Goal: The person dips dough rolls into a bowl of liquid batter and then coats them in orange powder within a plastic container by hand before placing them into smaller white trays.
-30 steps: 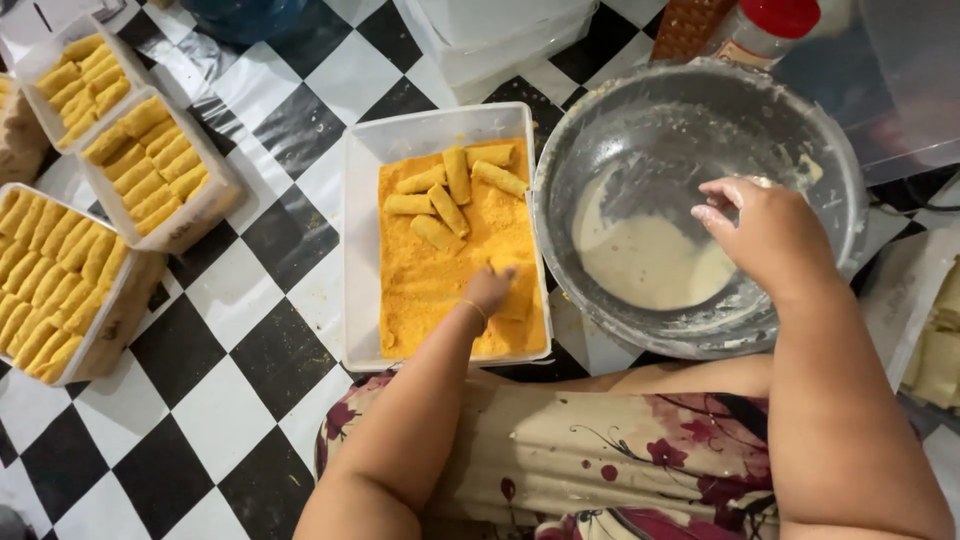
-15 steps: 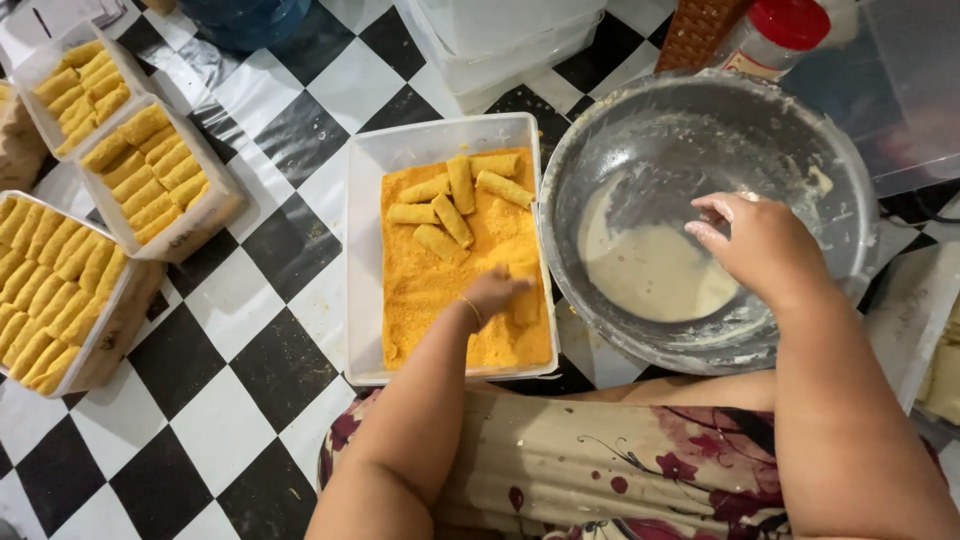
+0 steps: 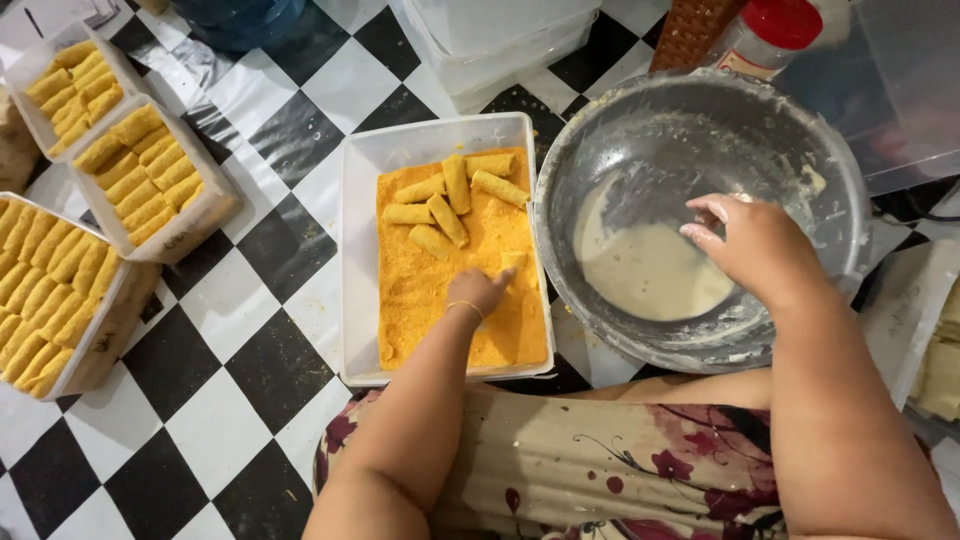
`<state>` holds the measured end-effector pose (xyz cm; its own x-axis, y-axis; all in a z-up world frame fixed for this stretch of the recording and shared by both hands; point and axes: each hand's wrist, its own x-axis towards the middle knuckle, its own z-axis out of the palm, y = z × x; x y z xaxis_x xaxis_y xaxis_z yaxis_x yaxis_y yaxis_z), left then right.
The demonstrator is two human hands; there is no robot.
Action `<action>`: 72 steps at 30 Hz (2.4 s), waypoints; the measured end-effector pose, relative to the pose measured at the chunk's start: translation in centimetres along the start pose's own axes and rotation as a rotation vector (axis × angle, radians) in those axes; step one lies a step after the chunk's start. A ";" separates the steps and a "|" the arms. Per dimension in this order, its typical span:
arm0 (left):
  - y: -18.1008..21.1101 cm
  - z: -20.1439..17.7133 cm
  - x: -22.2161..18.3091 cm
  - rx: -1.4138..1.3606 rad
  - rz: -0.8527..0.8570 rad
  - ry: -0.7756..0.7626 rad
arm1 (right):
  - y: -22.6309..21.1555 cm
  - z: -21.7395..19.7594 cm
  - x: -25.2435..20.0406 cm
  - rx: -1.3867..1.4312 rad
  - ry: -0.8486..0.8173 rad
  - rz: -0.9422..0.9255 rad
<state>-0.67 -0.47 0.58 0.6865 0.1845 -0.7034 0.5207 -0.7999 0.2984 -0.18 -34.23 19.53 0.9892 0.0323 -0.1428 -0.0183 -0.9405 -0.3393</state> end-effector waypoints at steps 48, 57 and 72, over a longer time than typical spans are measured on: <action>-9.7 -6.2 -2.6 -0.893 0.189 0.603 | 9.7 13.0 -1.9 -0.059 0.026 0.062; -13.5 -1.7 -0.9 -0.265 0.466 0.553 | 7.3 8.5 -4.2 0.014 0.374 0.143; -13.9 -7.5 1.4 -0.701 0.184 0.499 | 53.5 7.9 -15.6 -0.008 0.620 0.626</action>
<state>-3.19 15.14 0.30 0.8467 0.4462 -0.2897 0.4590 -0.3374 0.8219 -17.76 -82.32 -3.77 0.6987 -0.6772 0.2309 -0.5849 -0.7265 -0.3608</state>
